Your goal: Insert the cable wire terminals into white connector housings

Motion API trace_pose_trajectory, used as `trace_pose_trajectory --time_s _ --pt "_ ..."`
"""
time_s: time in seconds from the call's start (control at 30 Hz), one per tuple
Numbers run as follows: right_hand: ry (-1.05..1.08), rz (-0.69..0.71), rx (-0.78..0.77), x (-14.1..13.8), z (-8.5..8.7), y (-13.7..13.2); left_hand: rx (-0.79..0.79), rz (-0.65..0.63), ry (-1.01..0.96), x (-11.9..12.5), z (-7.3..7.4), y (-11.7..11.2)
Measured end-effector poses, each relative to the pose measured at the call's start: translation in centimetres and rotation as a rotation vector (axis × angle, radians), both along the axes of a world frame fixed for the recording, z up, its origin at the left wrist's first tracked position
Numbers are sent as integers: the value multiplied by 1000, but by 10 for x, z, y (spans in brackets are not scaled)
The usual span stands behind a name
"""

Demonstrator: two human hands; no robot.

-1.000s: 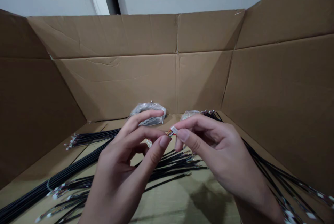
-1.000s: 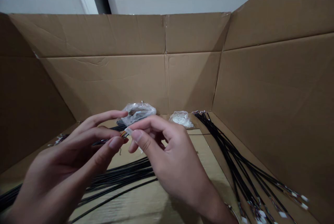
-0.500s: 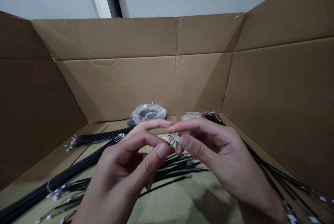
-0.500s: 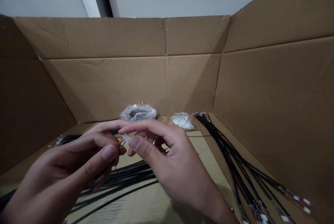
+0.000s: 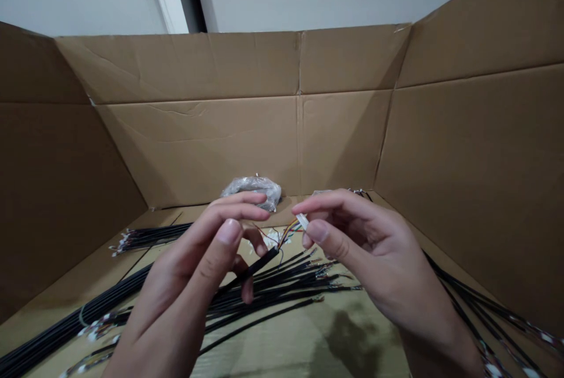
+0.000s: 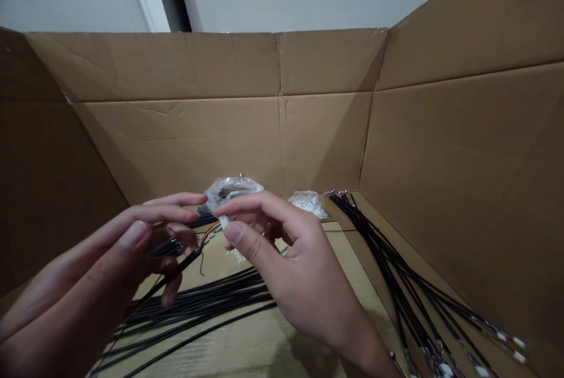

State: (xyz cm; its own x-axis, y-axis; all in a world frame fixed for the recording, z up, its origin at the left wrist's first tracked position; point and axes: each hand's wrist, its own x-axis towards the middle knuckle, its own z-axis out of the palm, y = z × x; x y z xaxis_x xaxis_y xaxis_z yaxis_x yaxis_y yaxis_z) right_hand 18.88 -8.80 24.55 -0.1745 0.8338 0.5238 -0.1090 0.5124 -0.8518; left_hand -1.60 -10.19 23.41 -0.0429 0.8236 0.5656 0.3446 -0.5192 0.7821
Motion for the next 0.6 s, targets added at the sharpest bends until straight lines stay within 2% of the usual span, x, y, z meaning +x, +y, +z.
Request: trace_pose_trajectory --time_s 0.1,0.17,0.37,0.6 --pt "-2 -27 18 0 1 1 50 95 111 1 2 -2" --pt "1 -42 29 -1 2 2 77 114 197 3 3 -4" --pt "-4 -76 77 -1 1 2 121 19 294 8 6 -7" --pt "-4 -57 97 -2 -1 3 164 60 335 6 8 -4"
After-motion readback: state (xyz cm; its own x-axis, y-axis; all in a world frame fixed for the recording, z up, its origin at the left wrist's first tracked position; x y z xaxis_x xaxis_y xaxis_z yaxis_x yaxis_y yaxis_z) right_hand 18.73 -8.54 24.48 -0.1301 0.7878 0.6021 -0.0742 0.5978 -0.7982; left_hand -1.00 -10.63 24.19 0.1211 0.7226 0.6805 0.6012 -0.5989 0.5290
